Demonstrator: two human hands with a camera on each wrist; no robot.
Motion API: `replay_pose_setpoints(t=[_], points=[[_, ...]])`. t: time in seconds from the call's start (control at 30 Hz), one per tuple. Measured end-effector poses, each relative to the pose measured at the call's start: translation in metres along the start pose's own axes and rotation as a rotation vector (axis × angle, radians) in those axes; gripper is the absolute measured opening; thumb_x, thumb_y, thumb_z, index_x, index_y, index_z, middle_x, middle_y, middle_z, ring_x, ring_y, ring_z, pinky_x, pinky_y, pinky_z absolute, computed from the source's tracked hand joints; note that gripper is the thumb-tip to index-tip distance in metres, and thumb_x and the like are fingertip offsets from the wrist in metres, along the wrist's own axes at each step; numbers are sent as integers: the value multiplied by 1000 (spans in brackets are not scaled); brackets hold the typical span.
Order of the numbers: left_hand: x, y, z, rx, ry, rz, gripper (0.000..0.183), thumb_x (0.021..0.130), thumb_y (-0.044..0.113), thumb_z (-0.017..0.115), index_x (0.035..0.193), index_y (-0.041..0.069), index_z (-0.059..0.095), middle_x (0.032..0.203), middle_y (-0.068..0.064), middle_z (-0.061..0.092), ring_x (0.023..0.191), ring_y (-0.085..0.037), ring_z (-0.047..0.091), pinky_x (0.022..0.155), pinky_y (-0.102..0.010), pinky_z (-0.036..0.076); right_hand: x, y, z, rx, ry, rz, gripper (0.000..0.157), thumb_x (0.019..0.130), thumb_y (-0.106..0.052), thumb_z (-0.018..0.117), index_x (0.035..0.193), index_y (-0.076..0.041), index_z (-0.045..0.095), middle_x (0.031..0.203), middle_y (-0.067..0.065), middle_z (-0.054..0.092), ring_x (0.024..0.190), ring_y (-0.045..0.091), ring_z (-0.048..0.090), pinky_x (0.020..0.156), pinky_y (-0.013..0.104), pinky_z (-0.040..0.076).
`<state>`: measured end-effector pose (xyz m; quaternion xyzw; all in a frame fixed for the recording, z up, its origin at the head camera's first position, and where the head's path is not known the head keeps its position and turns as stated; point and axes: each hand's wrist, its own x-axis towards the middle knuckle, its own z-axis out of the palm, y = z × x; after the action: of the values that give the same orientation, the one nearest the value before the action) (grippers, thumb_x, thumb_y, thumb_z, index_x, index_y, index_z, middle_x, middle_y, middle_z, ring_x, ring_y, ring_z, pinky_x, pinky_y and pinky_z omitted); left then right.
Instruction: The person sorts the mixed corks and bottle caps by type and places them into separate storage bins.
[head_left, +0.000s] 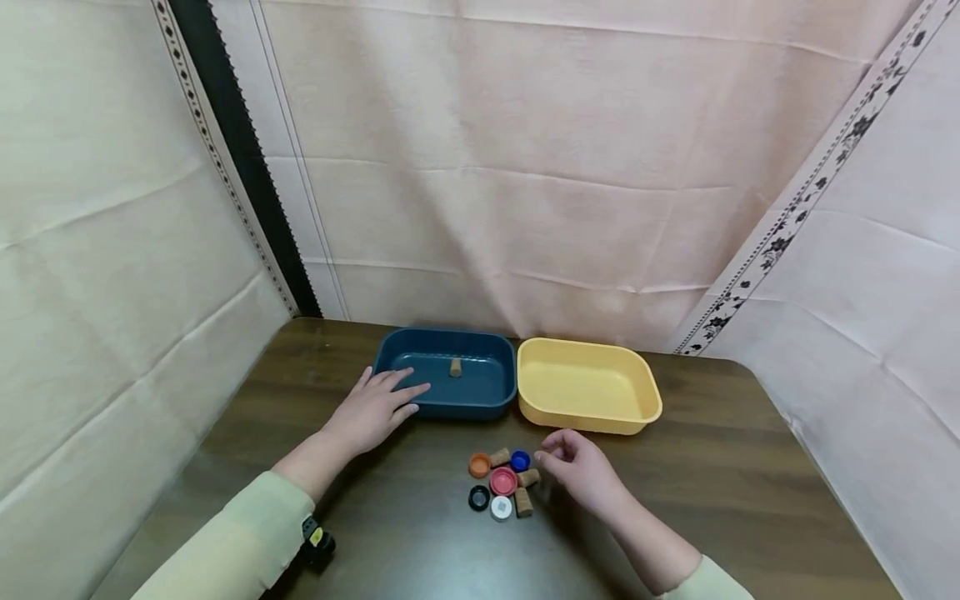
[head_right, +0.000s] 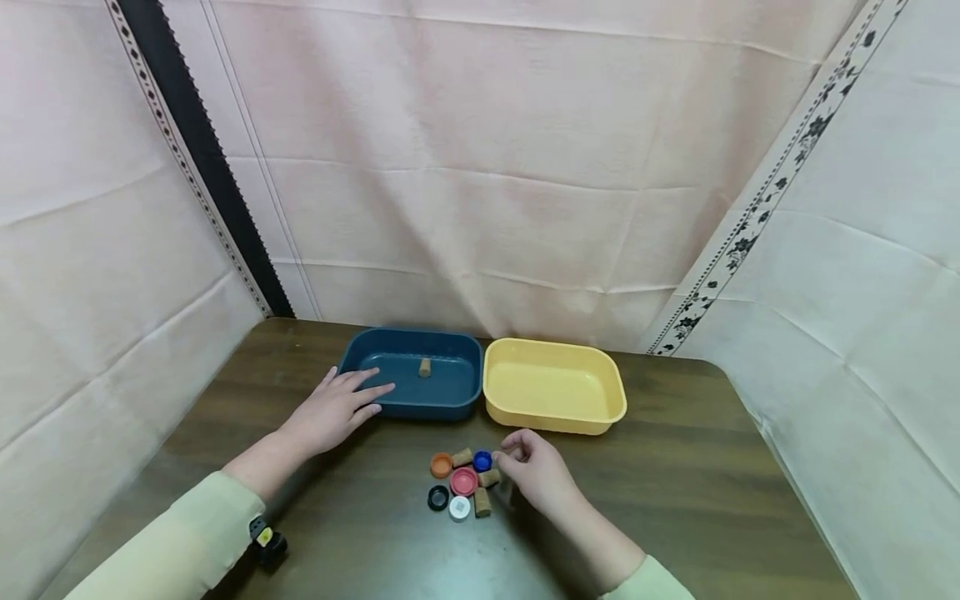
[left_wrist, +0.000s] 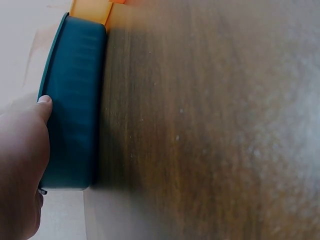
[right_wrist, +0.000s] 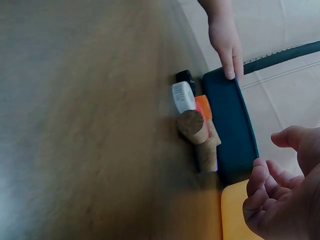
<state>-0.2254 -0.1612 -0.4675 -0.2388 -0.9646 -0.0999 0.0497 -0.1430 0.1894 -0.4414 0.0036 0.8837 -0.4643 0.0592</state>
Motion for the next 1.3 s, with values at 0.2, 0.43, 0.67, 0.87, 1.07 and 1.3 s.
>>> replay_pose_setpoints(t=[0.2,0.43,0.67,0.87,1.07,1.3], points=[[-1,-2,0,-10,-2,-3,46,104,46,48,148,34,48,157,-6,38,143,-35,34,117,-62,9,-3,6,2,-32,7,-18,19,90,-19,74,102,-6,66,79,1,61,73,17,54,64,31,47],[1,-3,3,-11,5,1,46,103,46,49,148,34,49,156,-6,39,143,-35,34,117,-63,9,-3,9,8,-144,-35,21,26,88,-28,77,99,-8,64,75,1,58,66,16,53,58,31,44],[0,-2,2,-18,0,-2,45,103,45,49,147,34,49,157,-7,38,143,-35,34,117,-62,8,2,13,17,-270,-77,27,39,83,-46,78,92,-12,62,74,1,57,66,16,51,57,30,43],[-1,-2,2,-16,-9,-10,46,103,45,49,148,35,48,157,-6,37,143,-35,33,117,-62,8,6,17,25,-351,-91,28,41,81,-49,78,89,-13,61,74,-1,57,66,16,51,57,30,42],[-1,-2,1,-1,-11,-12,46,103,45,49,148,34,47,158,-7,37,144,-35,32,117,-62,9,7,16,27,-371,-96,28,41,80,-48,79,88,-13,59,74,-1,57,67,16,51,58,30,41],[-1,1,2,-25,-5,-17,45,103,44,50,148,34,48,157,-6,37,144,-35,32,118,-61,7,4,18,25,-366,-94,28,37,82,-44,79,90,-13,60,75,0,56,67,17,51,58,31,41]])
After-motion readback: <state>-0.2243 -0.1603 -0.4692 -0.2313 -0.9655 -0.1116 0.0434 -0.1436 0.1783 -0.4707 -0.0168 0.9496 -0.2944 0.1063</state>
